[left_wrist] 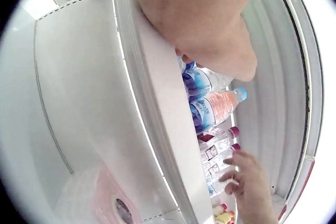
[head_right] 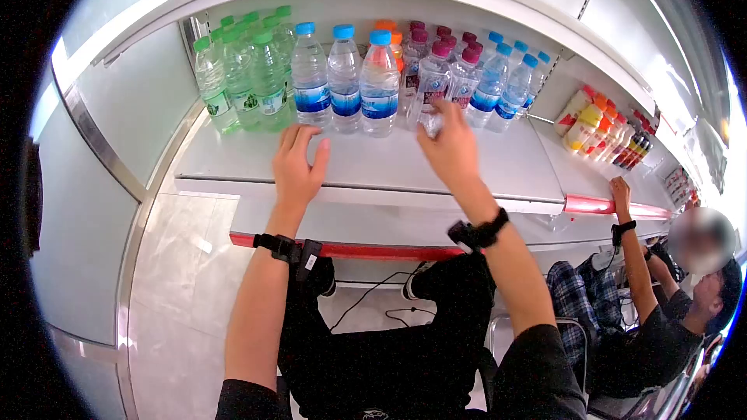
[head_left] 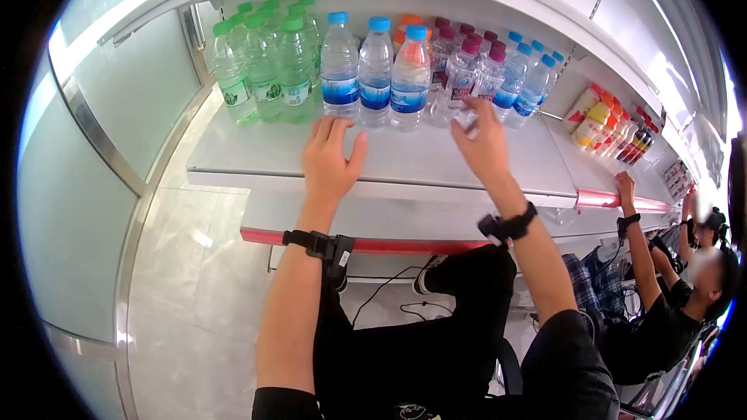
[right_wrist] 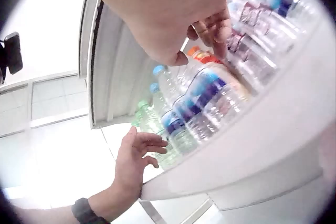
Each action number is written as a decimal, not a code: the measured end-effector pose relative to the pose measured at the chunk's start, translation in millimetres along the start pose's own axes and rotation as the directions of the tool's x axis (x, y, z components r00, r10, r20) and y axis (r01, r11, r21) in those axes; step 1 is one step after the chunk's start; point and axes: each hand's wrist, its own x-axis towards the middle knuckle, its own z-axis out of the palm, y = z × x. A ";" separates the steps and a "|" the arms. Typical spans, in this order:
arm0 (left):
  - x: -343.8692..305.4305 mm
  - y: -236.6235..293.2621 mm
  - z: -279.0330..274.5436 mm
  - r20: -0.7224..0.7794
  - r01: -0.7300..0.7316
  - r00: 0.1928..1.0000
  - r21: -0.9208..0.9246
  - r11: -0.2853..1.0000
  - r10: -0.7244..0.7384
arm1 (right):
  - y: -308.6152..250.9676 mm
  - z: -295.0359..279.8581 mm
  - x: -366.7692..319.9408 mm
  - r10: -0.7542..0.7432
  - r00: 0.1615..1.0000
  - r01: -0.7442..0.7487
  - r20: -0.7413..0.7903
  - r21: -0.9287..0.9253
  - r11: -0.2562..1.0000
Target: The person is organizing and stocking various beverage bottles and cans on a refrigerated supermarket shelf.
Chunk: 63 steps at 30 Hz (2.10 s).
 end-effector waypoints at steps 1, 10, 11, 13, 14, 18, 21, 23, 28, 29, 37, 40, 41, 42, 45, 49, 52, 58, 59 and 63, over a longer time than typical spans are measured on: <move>0.3 0.6 -1.3 0.033 0.030 0.999 0.001 1.000 -0.030 | -13.7 14.8 10.0 -0.002 1.000 0.002 -0.003 -0.014 1.000; -0.5 -0.3 -0.1 0.026 0.068 0.997 0.008 0.998 -0.068 | -43.8 64.6 53.2 0.272 0.961 -0.268 0.057 -0.063 0.961; 0.0 -0.8 -0.8 0.034 0.059 0.998 0.019 0.998 -0.059 | -44.1 57.0 49.4 0.275 0.960 -0.272 0.049 -0.068 0.960; -0.6 -3.7 0.1 0.035 0.055 0.998 0.005 0.998 -0.055 | -42.4 36.8 32.4 0.245 0.968 -0.242 0.054 -0.057 0.969; -2.0 -4.5 0.5 0.037 0.056 0.998 0.000 0.998 -0.056 | -36.8 25.4 19.9 0.253 0.966 -0.249 0.049 -0.065 0.966; -3.0 -2.7 -0.8 0.051 0.071 0.996 -0.018 0.997 -0.070 | 15.3 -37.1 -17.9 0.147 0.983 -0.153 -0.107 -0.049 0.987; -1.0 -2.2 -2.0 0.050 0.041 0.998 -0.057 0.998 -0.038 | 52.2 -91.7 -27.1 0.239 0.941 -0.300 -0.239 -0.266 0.916; -0.9 -1.2 -2.3 0.068 0.054 0.996 -0.055 0.997 -0.051 | 108.0 -120.0 -22.8 0.221 0.924 -0.335 -0.311 -0.382 0.862; -0.6 -2.6 -1.2 0.068 0.026 0.997 -0.038 0.999 -0.024 | 185.0 -140.7 18.6 0.214 0.896 -0.411 -0.389 -0.545 0.731; -0.2 -3.5 -1.6 0.076 0.026 0.997 -0.031 0.999 -0.023 | 185.3 -139.3 27.5 0.343 0.874 -0.474 -0.343 -0.451 0.756; -1.5 -7.6 0.6 0.088 0.015 0.996 -0.055 0.998 -0.011 | 193.4 -107.9 61.7 0.480 0.848 -0.527 -0.225 -0.260 0.809; -2.5 -5.4 -0.4 0.102 0.026 0.995 -0.063 0.998 -0.019 | 210.8 -102.4 57.0 0.521 0.826 -0.549 -0.216 -0.097 0.830; -1.3 -4.7 -1.1 0.101 0.036 0.994 -0.067 0.997 -0.029 | 214.7 -101.6 56.0 0.522 0.825 -0.534 -0.217 0.005 0.846; -1.4 -5.7 -1.1 0.095 0.034 0.995 -0.064 0.997 -0.028 | 213.2 -102.6 54.4 0.569 0.804 -0.578 -0.176 -0.003 0.816; -4.4 -8.0 0.6 0.096 0.047 0.994 -0.054 0.997 -0.042 | 224.7 -98.8 33.8 0.433 0.869 -0.428 -0.238 0.077 0.901; -2.9 -7.1 0.2 0.071 0.040 0.997 -0.055 0.998 -0.036 | 207.3 -94.8 11.7 0.378 0.847 -0.409 -0.373 -0.002 0.913; -1.5 -2.1 -1.2 0.058 0.026 0.998 -0.042 0.999 -0.023 | 155.5 -87.0 7.5 0.285 0.893 -0.320 -0.349 -0.047 0.946; 0.1 -0.9 -3.2 0.048 0.038 0.998 -0.054 0.998 -0.035 | 2.9 -27.3 25.2 -0.167 0.946 0.169 -0.277 -0.019 0.985; 0.1 -0.8 -3.9 0.053 0.042 0.998 -0.049 0.998 -0.040 | -18.0 -10.5 29.1 -0.161 0.963 0.175 -0.216 0.045 0.984; 0.5 -1.2 -2.0 0.063 0.041 0.997 -0.047 0.998 -0.038 | -51.7 71.6 57.1 0.108 0.992 -0.110 0.059 0.037 0.993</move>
